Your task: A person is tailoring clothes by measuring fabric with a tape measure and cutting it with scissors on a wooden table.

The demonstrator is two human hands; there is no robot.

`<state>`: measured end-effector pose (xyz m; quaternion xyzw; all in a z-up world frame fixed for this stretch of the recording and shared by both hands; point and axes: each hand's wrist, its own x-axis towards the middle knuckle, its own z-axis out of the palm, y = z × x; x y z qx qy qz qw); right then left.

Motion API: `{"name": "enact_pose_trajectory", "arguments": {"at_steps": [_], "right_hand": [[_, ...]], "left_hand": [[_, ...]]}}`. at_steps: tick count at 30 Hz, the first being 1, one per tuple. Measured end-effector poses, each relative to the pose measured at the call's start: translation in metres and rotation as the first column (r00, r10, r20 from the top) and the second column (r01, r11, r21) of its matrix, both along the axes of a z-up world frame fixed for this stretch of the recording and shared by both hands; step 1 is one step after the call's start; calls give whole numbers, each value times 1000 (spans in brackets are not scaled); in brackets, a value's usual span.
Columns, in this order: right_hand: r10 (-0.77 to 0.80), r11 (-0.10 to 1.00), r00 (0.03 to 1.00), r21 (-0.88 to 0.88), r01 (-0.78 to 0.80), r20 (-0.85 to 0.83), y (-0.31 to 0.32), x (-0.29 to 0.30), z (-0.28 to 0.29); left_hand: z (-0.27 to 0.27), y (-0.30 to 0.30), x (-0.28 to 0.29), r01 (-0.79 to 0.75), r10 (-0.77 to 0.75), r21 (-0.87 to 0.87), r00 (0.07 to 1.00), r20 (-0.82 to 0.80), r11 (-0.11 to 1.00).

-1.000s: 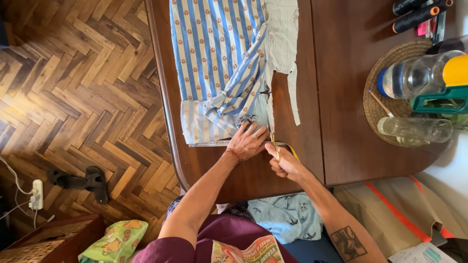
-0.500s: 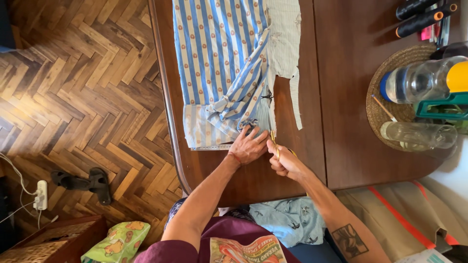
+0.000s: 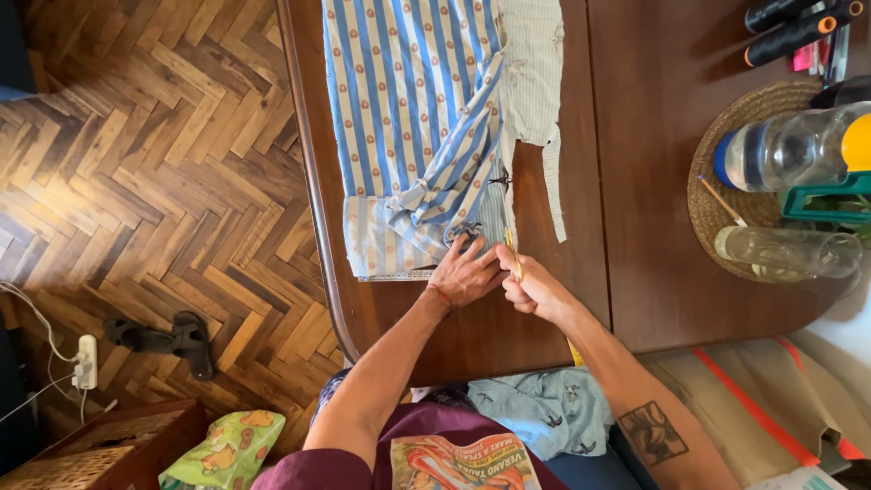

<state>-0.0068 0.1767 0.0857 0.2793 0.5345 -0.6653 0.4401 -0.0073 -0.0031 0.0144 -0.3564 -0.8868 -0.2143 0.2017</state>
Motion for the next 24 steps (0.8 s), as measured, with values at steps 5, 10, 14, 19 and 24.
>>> {"name": "enact_pose_trajectory", "arguments": {"at_steps": [5, 10, 14, 19, 24], "right_hand": [[25, 999, 999, 25, -24, -37, -7, -8, 14], [-23, 999, 999, -36, 24, 32, -5, -19, 3], [3, 1000, 1000, -17, -3, -2, 0, -18, -4], [-19, 998, 999, -60, 21, 25, 0, -27, -4], [-12, 998, 1000, -60, 11, -1, -1, -37, -13]], "left_hand": [[5, -1, -3, 1, -1, 0, 1000, -4, 1000], [7, -1, -3, -18, 17, -17, 1000, -25, 1000], [7, -1, -3, -8, 7, -15, 1000, -22, 1000], [3, 0, -3, -13, 14, 1, 999, -39, 1000], [6, 0, -4, -12, 13, 20, 999, -33, 1000]]}}
